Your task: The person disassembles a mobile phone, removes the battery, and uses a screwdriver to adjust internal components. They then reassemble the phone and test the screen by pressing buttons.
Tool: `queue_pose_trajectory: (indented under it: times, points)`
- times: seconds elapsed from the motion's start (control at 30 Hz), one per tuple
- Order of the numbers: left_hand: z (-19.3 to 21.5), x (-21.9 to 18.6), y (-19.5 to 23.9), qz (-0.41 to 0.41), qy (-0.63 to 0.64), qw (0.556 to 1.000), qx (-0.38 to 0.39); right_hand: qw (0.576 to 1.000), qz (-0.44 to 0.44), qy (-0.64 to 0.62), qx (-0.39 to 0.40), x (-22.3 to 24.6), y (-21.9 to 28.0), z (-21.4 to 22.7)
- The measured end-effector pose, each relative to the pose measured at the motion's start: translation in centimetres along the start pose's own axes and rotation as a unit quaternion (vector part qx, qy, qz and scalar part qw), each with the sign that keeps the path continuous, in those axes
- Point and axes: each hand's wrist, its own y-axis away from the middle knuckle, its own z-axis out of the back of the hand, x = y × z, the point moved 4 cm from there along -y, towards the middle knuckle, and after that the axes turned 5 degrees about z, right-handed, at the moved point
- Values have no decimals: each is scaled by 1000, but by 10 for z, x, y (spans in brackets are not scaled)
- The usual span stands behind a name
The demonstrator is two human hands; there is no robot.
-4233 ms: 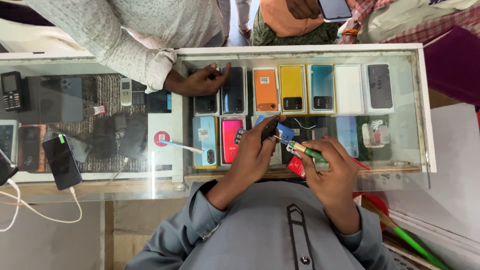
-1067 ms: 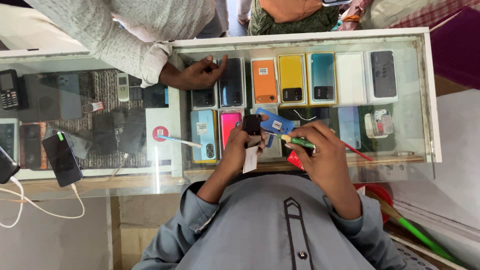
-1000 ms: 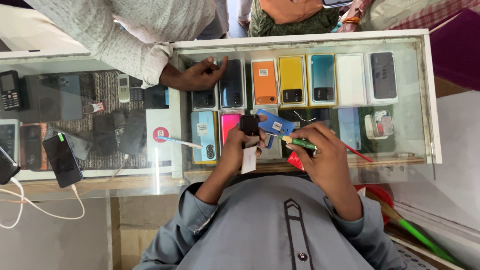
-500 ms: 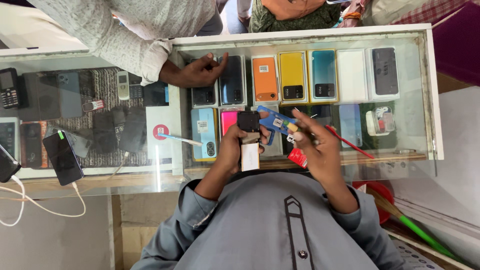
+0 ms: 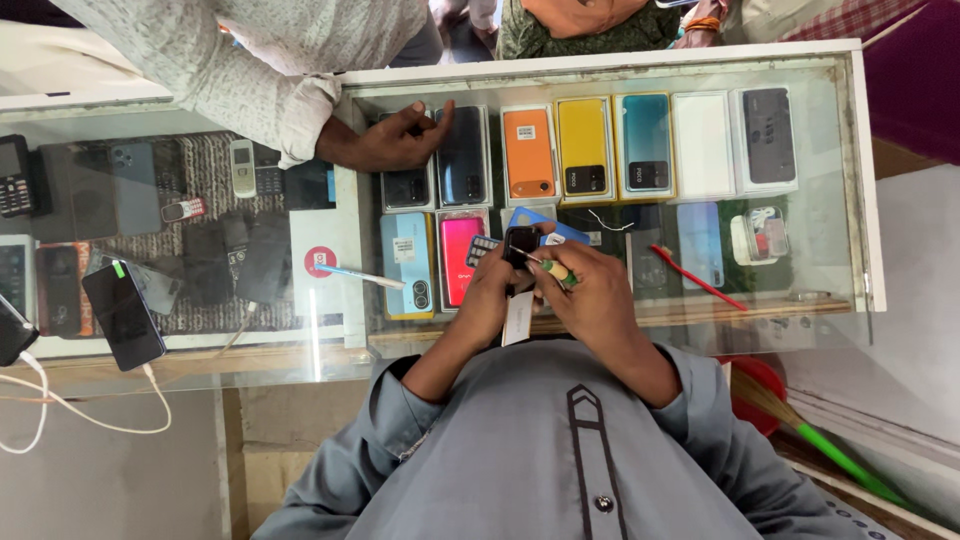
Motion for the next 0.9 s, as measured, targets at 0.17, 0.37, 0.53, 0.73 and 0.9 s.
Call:
queue_pose_trajectory:
  times: [0.17,0.37,0.53,0.73,0.9]
  points:
    - [7,10,-1,-14,-79,996,-39,998,41,48,3,-11,4,-8]
    - [17,28,-8,-11,-54,998,-12,997,45,55,21,-21,3,-17]
    - [22,44,-13,-5,-54,998,-31,991,75,99,40,-23,6,-19]
    - [25,45,-16,28,-55,998,-33,999,20,34,20,-33,9,-26]
    - [17,24,-16,-70,-162,984,-35,1000,-1,-6,-9,-43,8,-27]
